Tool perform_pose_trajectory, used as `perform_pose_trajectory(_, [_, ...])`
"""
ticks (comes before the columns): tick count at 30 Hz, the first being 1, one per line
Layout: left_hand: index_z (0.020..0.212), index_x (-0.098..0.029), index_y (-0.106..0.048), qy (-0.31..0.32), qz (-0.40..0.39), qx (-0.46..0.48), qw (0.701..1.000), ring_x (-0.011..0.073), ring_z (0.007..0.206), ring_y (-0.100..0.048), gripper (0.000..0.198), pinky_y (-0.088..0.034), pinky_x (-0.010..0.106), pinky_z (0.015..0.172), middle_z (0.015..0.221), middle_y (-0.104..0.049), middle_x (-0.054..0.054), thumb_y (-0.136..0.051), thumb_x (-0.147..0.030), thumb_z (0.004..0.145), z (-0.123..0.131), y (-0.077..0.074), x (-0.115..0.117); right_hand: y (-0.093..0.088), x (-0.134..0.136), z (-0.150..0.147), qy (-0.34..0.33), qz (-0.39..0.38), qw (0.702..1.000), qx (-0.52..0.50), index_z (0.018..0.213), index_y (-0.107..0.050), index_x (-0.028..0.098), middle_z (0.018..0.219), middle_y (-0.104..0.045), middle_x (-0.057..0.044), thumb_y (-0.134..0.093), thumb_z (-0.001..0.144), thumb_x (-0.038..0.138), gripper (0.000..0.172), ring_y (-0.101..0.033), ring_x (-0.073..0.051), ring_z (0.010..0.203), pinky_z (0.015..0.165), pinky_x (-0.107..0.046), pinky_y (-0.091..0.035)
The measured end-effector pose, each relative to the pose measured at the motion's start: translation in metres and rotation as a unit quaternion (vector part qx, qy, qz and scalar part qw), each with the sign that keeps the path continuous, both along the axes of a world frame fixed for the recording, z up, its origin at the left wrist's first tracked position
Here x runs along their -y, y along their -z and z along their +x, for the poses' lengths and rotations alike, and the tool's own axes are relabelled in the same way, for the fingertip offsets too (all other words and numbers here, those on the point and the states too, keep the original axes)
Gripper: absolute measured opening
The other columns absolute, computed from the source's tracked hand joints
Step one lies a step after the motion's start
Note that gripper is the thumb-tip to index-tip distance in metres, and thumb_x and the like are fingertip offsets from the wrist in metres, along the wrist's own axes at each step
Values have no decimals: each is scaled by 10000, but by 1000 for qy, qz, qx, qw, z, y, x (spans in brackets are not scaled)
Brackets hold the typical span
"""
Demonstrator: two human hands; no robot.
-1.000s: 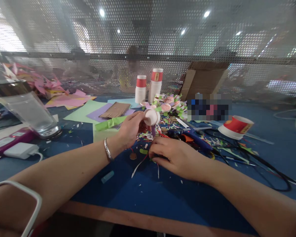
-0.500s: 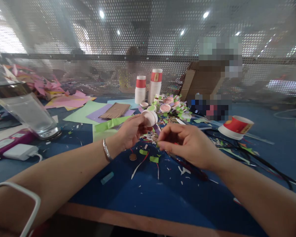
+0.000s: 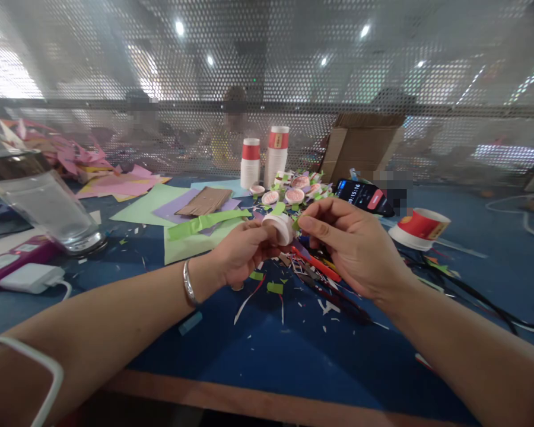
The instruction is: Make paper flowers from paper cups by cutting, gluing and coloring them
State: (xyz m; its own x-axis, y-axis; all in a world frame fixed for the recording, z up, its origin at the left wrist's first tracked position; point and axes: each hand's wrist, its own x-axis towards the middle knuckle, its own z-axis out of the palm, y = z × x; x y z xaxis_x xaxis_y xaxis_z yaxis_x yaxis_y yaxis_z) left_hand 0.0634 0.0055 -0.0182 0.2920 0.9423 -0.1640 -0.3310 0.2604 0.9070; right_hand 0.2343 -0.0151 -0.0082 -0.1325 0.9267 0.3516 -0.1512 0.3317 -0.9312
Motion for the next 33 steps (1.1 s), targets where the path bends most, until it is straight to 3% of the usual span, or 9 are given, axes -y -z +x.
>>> perform_pose_trajectory(9, [707, -67, -724, 37, 29, 31, 998, 116, 607, -675, 190, -532, 219, 648, 705, -712, 78, -572, 17, 785, 1, 6, 0, 1, 3, -3, 1, -12, 1000, -11, 826, -707, 187, 749, -633, 35, -815, 826, 235, 119, -556, -48, 662, 621, -152, -468])
perform_pose_trajectory(33, [688, -78, -710, 17, 54, 58, 997, 118, 631, -647, 125, -537, 266, 696, 701, -696, 61, -638, 24, 696, 2, 4, 4, 5, 3, -5, 14, 48, 998, 36, 911, -693, 226, 777, -648, 45, -772, 885, 269, 93, -593, -62, 684, 641, -181, -492])
